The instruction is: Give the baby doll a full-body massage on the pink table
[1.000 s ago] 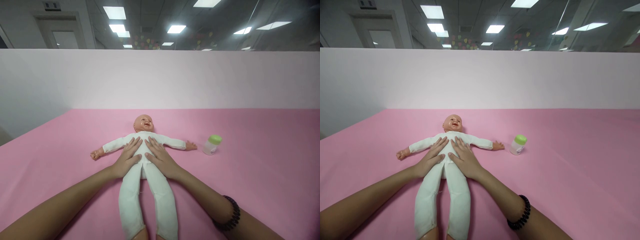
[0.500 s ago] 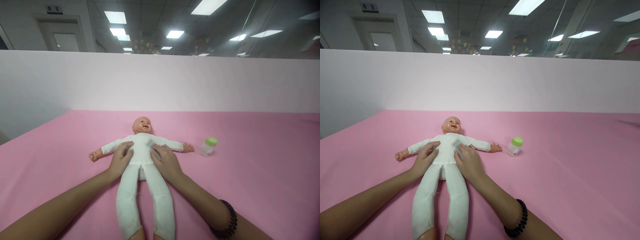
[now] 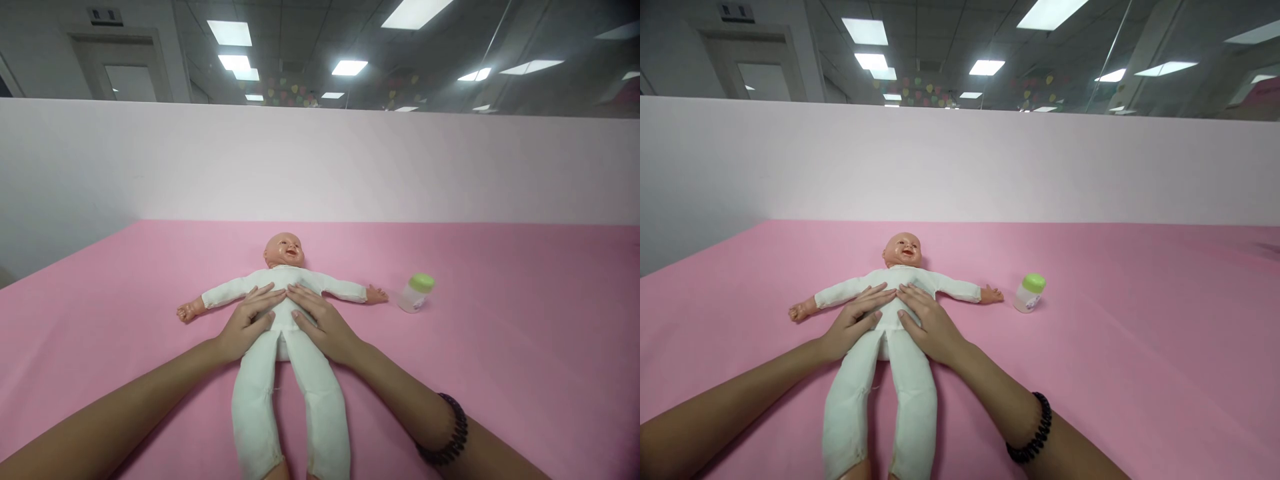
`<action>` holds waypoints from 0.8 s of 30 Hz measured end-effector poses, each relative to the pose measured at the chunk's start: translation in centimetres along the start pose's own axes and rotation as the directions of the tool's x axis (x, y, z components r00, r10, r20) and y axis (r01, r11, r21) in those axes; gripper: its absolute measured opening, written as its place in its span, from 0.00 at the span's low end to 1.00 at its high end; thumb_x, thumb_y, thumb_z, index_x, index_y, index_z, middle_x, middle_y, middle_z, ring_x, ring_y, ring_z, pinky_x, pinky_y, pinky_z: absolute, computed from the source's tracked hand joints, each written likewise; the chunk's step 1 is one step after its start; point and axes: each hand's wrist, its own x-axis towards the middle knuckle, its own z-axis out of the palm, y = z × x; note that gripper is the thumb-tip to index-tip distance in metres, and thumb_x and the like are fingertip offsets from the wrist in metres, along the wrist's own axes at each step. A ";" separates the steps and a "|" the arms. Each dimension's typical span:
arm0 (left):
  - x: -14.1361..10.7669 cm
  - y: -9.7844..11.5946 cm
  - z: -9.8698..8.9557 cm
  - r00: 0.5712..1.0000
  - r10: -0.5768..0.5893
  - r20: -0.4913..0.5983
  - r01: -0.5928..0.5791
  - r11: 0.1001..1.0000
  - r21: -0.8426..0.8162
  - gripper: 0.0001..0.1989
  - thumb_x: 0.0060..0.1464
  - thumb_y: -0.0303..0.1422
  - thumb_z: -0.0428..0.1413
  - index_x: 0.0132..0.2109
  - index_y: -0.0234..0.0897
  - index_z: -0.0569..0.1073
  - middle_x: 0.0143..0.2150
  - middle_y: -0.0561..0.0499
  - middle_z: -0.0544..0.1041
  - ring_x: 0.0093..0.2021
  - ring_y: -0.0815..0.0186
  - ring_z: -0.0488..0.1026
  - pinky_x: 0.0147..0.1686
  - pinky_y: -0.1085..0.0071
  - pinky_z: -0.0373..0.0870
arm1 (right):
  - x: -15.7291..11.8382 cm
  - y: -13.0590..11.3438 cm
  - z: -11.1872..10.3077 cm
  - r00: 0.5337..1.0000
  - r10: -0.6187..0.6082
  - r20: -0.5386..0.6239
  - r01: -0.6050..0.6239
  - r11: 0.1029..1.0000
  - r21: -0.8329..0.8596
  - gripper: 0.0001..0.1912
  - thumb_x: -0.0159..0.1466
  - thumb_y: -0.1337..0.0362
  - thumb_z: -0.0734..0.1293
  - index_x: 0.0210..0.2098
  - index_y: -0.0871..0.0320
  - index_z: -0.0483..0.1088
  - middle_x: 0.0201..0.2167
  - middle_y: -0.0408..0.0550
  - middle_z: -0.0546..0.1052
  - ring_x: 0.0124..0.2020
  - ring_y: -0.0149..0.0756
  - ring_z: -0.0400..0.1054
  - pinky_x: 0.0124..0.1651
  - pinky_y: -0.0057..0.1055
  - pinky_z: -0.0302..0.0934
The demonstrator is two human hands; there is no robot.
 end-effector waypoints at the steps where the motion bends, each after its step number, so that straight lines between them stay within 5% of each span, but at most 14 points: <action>1: 0.0 0.0 0.0 1.000 0.002 0.004 -0.002 1.000 0.009 0.22 0.66 0.36 0.47 0.66 0.51 0.66 0.68 0.55 0.64 0.74 0.56 0.46 0.71 0.46 0.39 | 0.0 0.0 -0.1 1.000 0.001 0.017 -0.001 1.000 0.001 0.26 0.72 0.55 0.57 0.67 0.54 0.60 0.68 0.48 0.61 0.72 0.43 0.49 0.72 0.52 0.46; 8: 0.3 -0.2 -1.0 0.992 -0.014 0.129 -0.020 0.965 0.261 0.26 0.69 0.44 0.41 0.71 0.51 0.53 0.74 0.53 0.50 0.75 0.55 0.40 0.71 0.45 0.34 | 0.6 0.4 -0.9 0.971 0.172 0.165 -0.157 0.983 -0.099 0.34 0.71 0.42 0.53 0.72 0.45 0.47 0.74 0.42 0.41 0.75 0.44 0.32 0.73 0.56 0.30; 11: 0.4 -1.4 -1.7 0.994 -0.083 0.076 0.037 0.875 0.483 0.28 0.68 0.47 0.39 0.72 0.54 0.49 0.76 0.51 0.43 0.75 0.49 0.39 0.68 0.38 0.35 | 0.9 1.4 -1.3 0.940 0.318 0.126 -0.287 0.934 -0.212 0.35 0.70 0.39 0.48 0.72 0.42 0.43 0.75 0.40 0.38 0.75 0.45 0.30 0.72 0.59 0.27; 18: 0.4 -4.6 -4.6 0.992 -0.123 -0.019 0.093 0.632 0.769 0.30 0.68 0.47 0.38 0.72 0.41 0.54 0.70 0.41 0.62 0.71 0.49 0.54 0.68 0.44 0.42 | 0.2 6.3 -3.4 0.875 0.479 -0.072 -0.434 0.708 -0.557 0.37 0.71 0.41 0.45 0.72 0.53 0.49 0.73 0.52 0.51 0.74 0.49 0.37 0.71 0.59 0.27; 24: 0.2 -5.1 -6.7 0.989 -0.147 -0.014 0.086 0.500 0.862 0.30 0.66 0.46 0.40 0.68 0.35 0.61 0.54 0.37 0.76 0.54 0.49 0.72 0.57 0.51 0.59 | -0.3 7.2 -6.0 0.835 0.538 -0.117 -0.465 0.574 -0.674 0.30 0.68 0.51 0.55 0.66 0.56 0.59 0.63 0.59 0.67 0.64 0.56 0.58 0.64 0.61 0.44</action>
